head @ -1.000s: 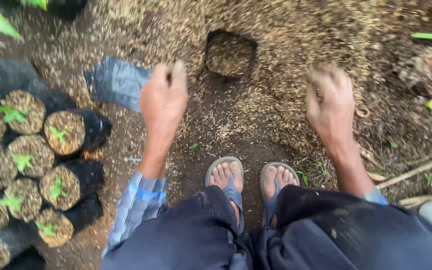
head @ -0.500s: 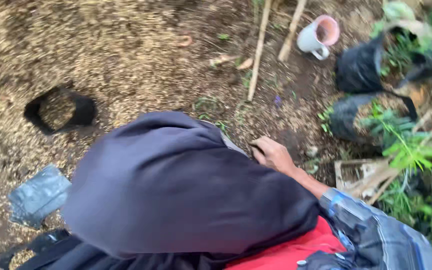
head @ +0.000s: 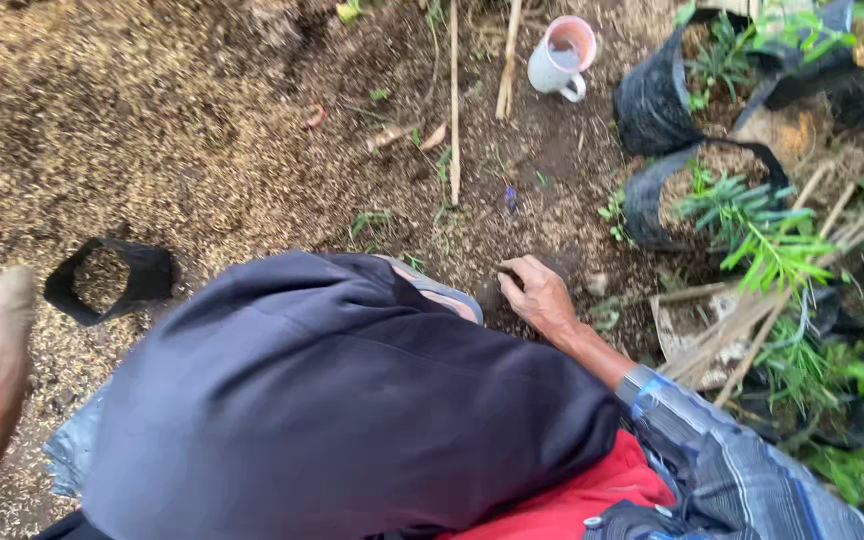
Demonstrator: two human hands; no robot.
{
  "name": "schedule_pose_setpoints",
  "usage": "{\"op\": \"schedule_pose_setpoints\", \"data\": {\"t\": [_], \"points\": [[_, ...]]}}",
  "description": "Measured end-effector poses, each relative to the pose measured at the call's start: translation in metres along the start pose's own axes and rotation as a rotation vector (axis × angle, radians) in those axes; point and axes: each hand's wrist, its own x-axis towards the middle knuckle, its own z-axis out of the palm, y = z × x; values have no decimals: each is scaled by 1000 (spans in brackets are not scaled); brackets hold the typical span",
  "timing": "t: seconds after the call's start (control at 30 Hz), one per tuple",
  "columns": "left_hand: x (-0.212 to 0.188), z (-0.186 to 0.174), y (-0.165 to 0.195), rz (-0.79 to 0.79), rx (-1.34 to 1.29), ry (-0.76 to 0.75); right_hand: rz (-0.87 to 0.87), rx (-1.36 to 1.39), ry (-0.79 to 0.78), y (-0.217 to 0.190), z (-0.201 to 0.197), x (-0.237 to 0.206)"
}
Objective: The person fills a black polybag with soil from a pile on the ground, then separates a small plant from a clump and places it into the bag. The person adds more soil around the plant to secure it in place.
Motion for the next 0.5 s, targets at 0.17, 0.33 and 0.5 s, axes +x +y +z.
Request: {"op": "schedule_pose_setpoints", "data": {"t": [0.17,0.33,0.5], "points": [[21,-14,56,104,143,-159,-84,149,199,-21,-18,107],[50,-19,75,1,453,-333,-126,193,439,-34,-61,306],[91,-11,46,-108,452,-390,-93,1,652,-43,-68,434]]}}
